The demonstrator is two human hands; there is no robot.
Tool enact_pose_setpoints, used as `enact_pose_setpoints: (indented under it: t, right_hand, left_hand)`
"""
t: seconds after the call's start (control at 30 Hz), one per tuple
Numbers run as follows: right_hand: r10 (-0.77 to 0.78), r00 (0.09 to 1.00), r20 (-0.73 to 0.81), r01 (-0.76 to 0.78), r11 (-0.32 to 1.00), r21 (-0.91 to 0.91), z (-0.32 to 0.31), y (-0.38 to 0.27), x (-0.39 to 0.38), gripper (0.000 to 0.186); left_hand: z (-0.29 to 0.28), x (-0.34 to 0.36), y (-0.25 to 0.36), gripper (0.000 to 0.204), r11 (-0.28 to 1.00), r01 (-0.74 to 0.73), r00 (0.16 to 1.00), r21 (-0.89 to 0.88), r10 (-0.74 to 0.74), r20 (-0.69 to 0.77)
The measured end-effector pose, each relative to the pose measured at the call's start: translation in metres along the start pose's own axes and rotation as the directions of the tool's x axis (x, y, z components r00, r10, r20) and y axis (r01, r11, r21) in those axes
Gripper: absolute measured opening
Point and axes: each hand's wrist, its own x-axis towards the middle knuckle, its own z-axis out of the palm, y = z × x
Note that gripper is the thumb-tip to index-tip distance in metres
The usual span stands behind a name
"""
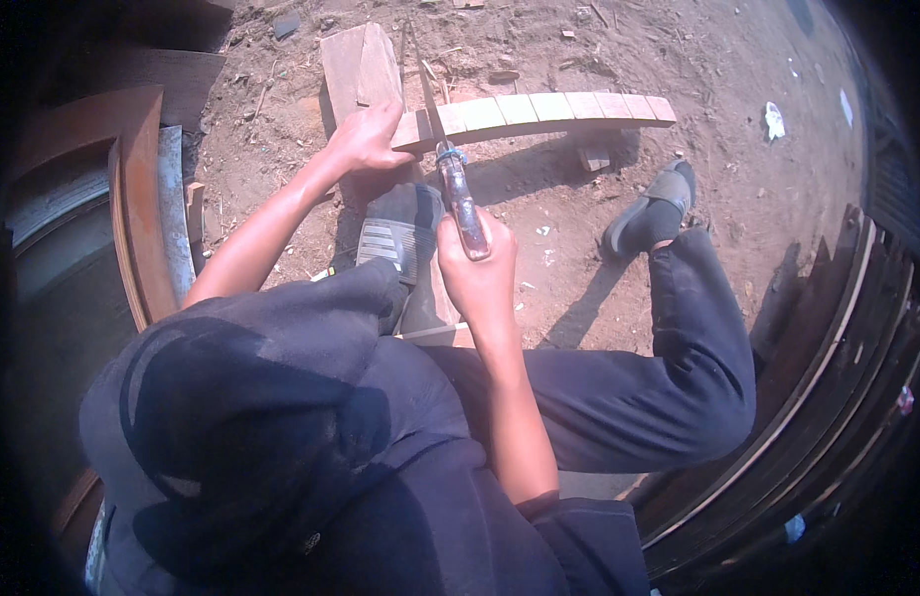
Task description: The person sits on the ground and uses a hand saw to cut a piece of wood placed on a makeshift wooden stand. The person holds the wood steady with one hand and saws with the other.
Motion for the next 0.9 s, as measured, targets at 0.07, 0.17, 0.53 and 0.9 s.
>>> enact_pose_setpoints:
  t: [0.07, 0.17, 0.53, 0.9]
  right_hand:
    - [0.021, 0.999, -0.031, -0.023, 0.998, -0.053, -0.007, -0.008, -0.018, 0.018]
    - [0.023, 1.000, -0.021, -0.024, 0.999, -0.035, -0.024, -0.016, -0.053, 0.014]
    - [0.062, 0.998, -0.023, -0.063, 0.996, -0.065, -0.019, -0.017, -0.039, 0.014]
    - [0.050, 0.997, -0.050, -0.051, 0.998, -0.034, -0.012, -0.025, -0.021, 0.016]
  left_hand:
    - [0.004, 0.005, 0.003, 0.060, 1.000, 0.004, 1.000, -0.008, -0.004, 0.016]
    - [0.000, 0.002, 0.005, 0.059, 0.999, 0.036, 0.998, 0.009, -0.036, 0.052]
    - [0.002, 0.000, 0.005, 0.058, 1.000, 0.012, 1.000, 0.006, -0.012, 0.020]
    - [-0.001, 0.008, 0.012, 0.058, 0.999, 0.002, 0.998, -0.038, 0.001, 0.056]
